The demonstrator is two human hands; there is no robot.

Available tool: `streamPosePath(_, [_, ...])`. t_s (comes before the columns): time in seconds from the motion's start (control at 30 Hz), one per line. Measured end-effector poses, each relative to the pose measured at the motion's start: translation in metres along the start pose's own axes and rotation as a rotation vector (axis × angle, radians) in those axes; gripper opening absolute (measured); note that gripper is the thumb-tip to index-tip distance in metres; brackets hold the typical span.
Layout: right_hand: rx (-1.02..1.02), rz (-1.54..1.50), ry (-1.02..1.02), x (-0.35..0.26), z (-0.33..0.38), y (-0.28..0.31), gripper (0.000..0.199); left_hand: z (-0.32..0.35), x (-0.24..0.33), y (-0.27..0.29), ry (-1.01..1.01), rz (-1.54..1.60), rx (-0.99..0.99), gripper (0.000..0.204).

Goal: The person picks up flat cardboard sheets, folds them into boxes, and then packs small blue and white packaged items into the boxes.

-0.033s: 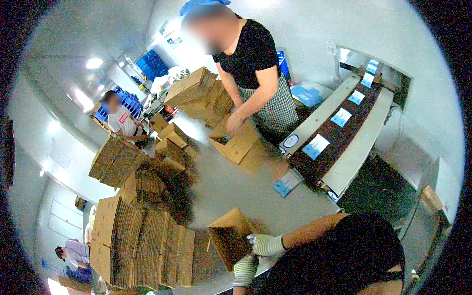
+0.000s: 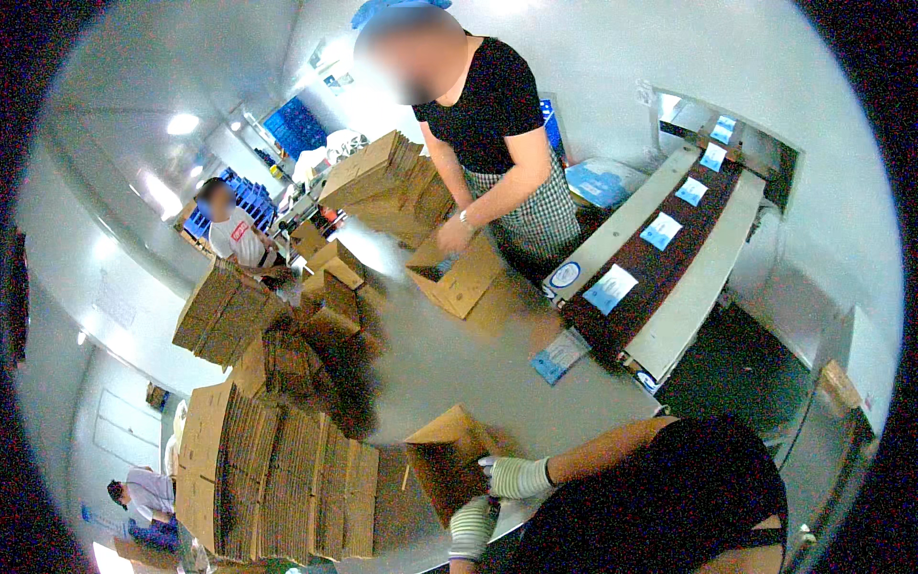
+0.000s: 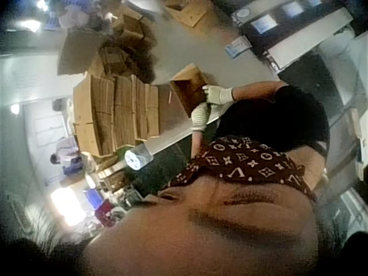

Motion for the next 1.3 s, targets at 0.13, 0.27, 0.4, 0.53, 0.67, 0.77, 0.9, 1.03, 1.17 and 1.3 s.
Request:
streamPosePath(0.13, [0.108, 0.06, 0.004, -0.001, -0.005, 0.005, 0.012, 0.015, -0.014, 0.02, -0.123, -0.328, 0.127, 0.027])
streamPosePath(0.27, [-0.043, 0.129, -0.048, -0.011, -0.018, -0.006, 0.011, 0.013, -0.036, -0.009, 0.111, -0.229, -0.084, 0.028])
streamPosePath(0.4, [-0.206, 0.264, -0.176, 0.0, -0.023, -0.051, 0.01, 0.013, -0.038, -0.01, 0.139, -0.153, 0.088, 0.029])
streamPosePath(0.53, [-0.034, 0.156, -0.136, -0.005, -0.026, -0.026, 0.014, 0.017, -0.041, -0.013, 0.235, -0.178, 0.104, 0.029])
streamPosePath(0.67, [0.015, 0.127, -0.109, -0.001, -0.03, -0.014, 0.015, 0.016, -0.041, -0.005, 0.275, -0.175, 0.143, 0.027])
streamPosePath(0.77, [-0.003, 0.132, -0.113, 0.006, -0.032, -0.019, 0.015, 0.011, -0.044, -0.007, 0.282, -0.162, 0.154, 0.026])
streamPosePath(0.9, [-0.072, 0.139, -0.104, 0.006, -0.036, -0.021, 0.017, 0.015, -0.047, -0.006, 0.28, -0.161, 0.227, 0.026])
streamPosePath(1.03, [-0.046, 0.198, -0.097, 0.009, -0.034, -0.028, 0.017, 0.013, -0.04, -0.005, 0.269, -0.146, 0.239, 0.027])
streamPosePath(1.17, [-0.002, 0.142, -0.06, 0.007, -0.033, -0.017, 0.018, 0.014, -0.034, 0.001, 0.267, -0.122, 0.304, 0.028])
streamPosePath(1.3, [0.002, 0.127, -0.051, 0.005, -0.037, -0.011, 0.018, 0.017, -0.04, -0.001, 0.286, -0.138, 0.291, 0.028])
Point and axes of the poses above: each hand's wrist, its own z-axis away from the middle knuckle, its own y-axis out of the back of the hand, x = y × z, the point moved 9 cm from there along -z, towards the middle knuckle, and after that the axes turned 7 degrees about -y, right-handed, at the moved point
